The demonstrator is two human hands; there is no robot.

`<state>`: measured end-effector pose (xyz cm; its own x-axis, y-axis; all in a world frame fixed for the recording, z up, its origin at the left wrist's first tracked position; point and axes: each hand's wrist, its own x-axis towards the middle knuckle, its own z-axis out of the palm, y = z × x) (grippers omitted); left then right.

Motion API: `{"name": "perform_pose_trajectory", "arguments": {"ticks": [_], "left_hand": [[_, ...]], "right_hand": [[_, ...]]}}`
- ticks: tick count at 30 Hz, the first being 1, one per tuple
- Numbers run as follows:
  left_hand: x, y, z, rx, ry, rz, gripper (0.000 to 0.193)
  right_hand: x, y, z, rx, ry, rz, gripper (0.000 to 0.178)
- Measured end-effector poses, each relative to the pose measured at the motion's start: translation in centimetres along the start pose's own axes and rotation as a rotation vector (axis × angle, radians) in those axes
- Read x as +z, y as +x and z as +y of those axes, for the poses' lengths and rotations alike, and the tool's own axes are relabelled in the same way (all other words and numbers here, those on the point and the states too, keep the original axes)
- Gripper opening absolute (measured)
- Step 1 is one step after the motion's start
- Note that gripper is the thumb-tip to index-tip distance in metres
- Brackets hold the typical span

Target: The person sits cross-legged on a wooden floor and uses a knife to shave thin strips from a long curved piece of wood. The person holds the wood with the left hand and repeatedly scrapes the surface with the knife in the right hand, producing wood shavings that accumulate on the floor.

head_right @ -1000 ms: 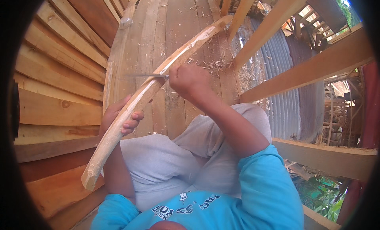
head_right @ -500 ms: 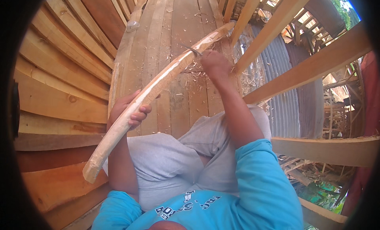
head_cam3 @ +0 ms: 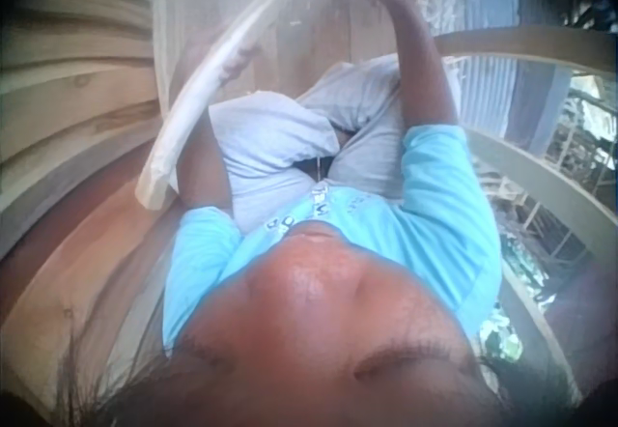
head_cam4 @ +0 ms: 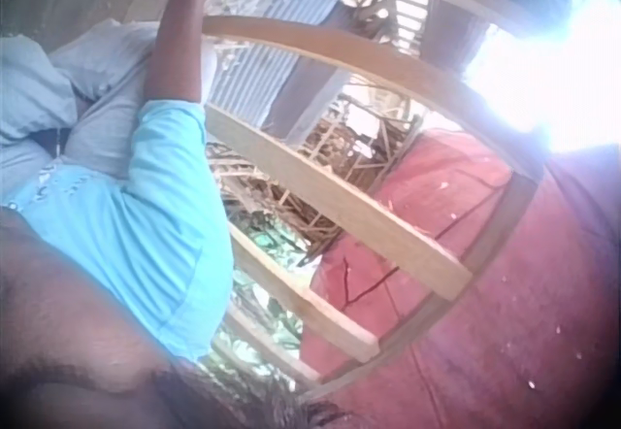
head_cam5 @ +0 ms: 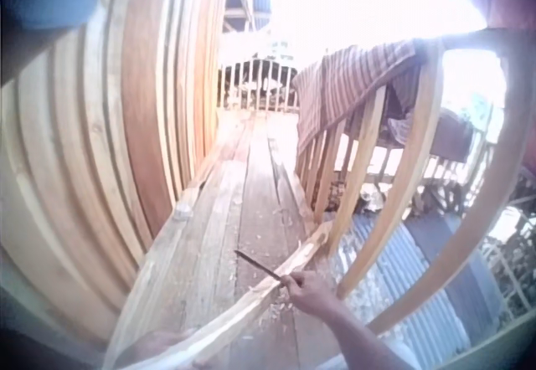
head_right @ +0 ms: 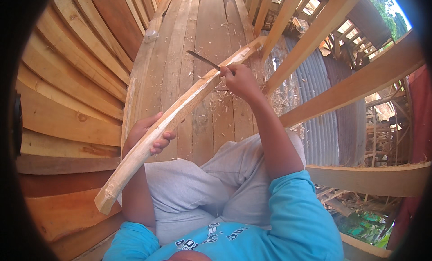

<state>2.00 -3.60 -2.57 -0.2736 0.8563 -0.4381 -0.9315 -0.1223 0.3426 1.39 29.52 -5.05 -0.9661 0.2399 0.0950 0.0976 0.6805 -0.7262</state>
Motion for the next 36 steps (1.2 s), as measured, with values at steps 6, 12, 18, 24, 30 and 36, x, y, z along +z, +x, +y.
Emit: {"name": "perform_pose_trajectory", "arguments": {"ticks": [6,12,18,24,30,36], "left_hand": [[-0.5,0.1,0.1,-0.015,-0.064,0.018,0.048],[-0.5,0.4,0.3,-0.011,-0.035,0.031,0.048],[-1.2,0.4,0.4,0.003,-0.073,0.027,0.048],[-1.0,0.6,0.3,-0.007,-0.08,0.045,0.049],[-1.5,0.1,0.4,-0.011,-0.018,-0.024,0.043],[0.6,-3.0,0.3,0.064,0.141,0.041,0.042]], "right_hand": [[-0.6,-0.9,-3.5,0.193,-0.008,-0.234,0.063],[0.5,-1.4,-3.7,0.171,-0.084,-0.298,0.064],[-2.9,-0.4,-4.0,0.536,0.658,-0.414,0.06],[-6.7,0.4,-0.8,0.313,-0.191,0.0,0.068],[-7.4,0.2,-1.6,0.4,-0.209,-0.033,0.062],[-5.4,0.8,0.7,0.319,-0.168,-0.06,0.06]]}}
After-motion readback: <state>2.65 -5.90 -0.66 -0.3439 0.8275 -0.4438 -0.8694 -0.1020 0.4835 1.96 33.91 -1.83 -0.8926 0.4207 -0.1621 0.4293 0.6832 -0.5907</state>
